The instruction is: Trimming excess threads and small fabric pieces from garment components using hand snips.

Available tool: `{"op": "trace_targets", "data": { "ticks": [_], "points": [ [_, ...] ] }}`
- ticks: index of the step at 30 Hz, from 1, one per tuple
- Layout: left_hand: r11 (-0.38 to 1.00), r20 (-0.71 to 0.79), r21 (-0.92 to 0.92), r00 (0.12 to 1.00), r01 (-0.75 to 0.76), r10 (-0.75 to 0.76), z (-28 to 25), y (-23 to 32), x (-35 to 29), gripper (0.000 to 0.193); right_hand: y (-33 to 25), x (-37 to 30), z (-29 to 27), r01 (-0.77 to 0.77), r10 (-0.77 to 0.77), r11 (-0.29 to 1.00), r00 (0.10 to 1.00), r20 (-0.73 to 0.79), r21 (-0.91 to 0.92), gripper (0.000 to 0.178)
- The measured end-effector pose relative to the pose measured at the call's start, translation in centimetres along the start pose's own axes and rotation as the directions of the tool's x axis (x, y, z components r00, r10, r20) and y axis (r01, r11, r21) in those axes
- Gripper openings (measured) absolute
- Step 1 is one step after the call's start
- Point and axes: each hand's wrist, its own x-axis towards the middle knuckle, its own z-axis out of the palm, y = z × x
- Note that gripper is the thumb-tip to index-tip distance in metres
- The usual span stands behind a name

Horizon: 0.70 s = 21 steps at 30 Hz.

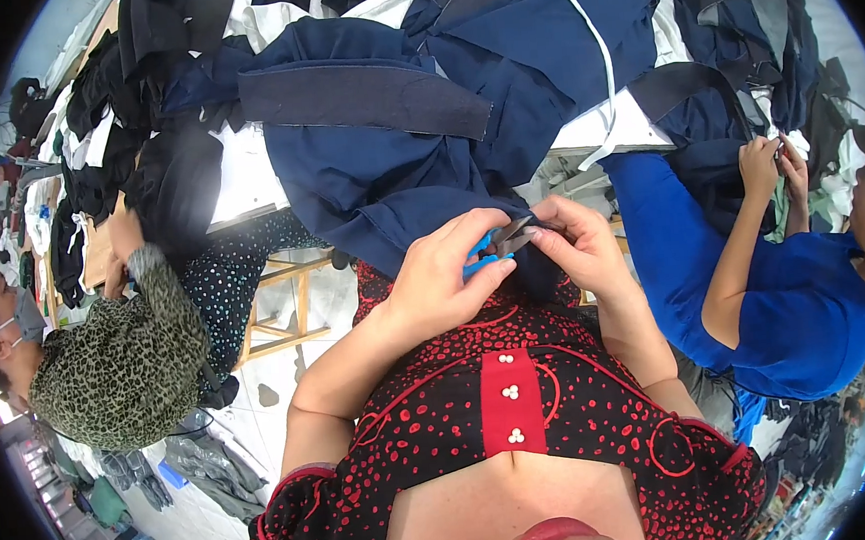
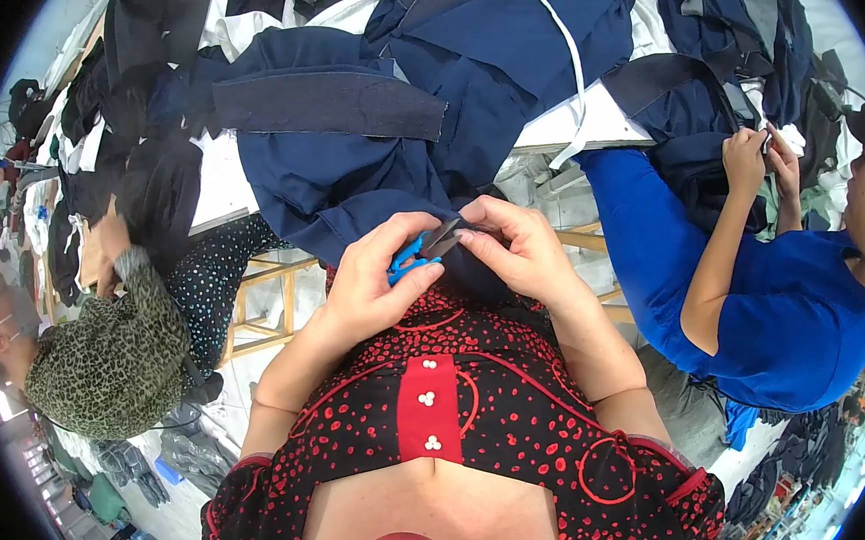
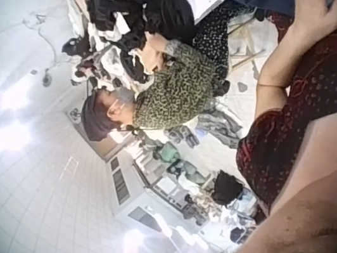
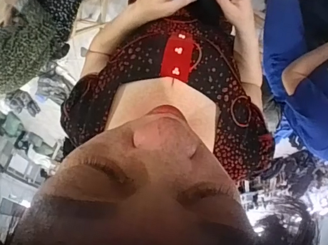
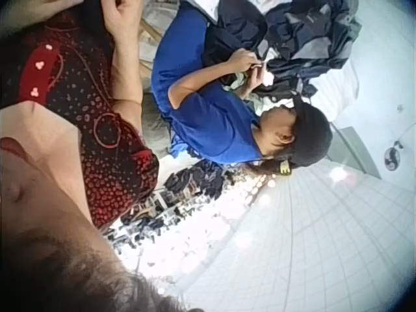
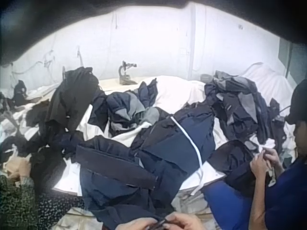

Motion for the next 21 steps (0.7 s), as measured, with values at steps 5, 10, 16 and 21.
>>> {"op": "trace_targets", "data": {
  "ticks": [5,10,16,21],
  "points": [
    [0.999,0.003,-0.043,1.000,0.013,-0.013,0.03,-0.13,-0.13,0.029,0.08,-0.17,0.13,-0.008,0.008,1.000,1.000,0.001,-0.011,0.006],
    [0.973,0.059,-0.200,0.993,0.116,-0.106,0.22,-0.35,-0.30,0.023,-0.50,-0.30,0.22,-0.017,0.017,1.000,1.000,0.006,0.012,0.006],
    [0.965,0.061,-0.224,0.990,0.138,-0.128,0.43,-0.57,-0.05,0.021,-0.32,-0.29,-0.16,-0.012,0.013,0.999,1.000,0.020,-0.045,0.007],
    [0.956,0.061,-0.241,0.986,0.166,-0.155,0.04,-0.41,0.02,0.023,-0.39,-0.25,-0.08,-0.114,0.106,0.981,0.993,0.060,0.156,0.008]
  ]
}}
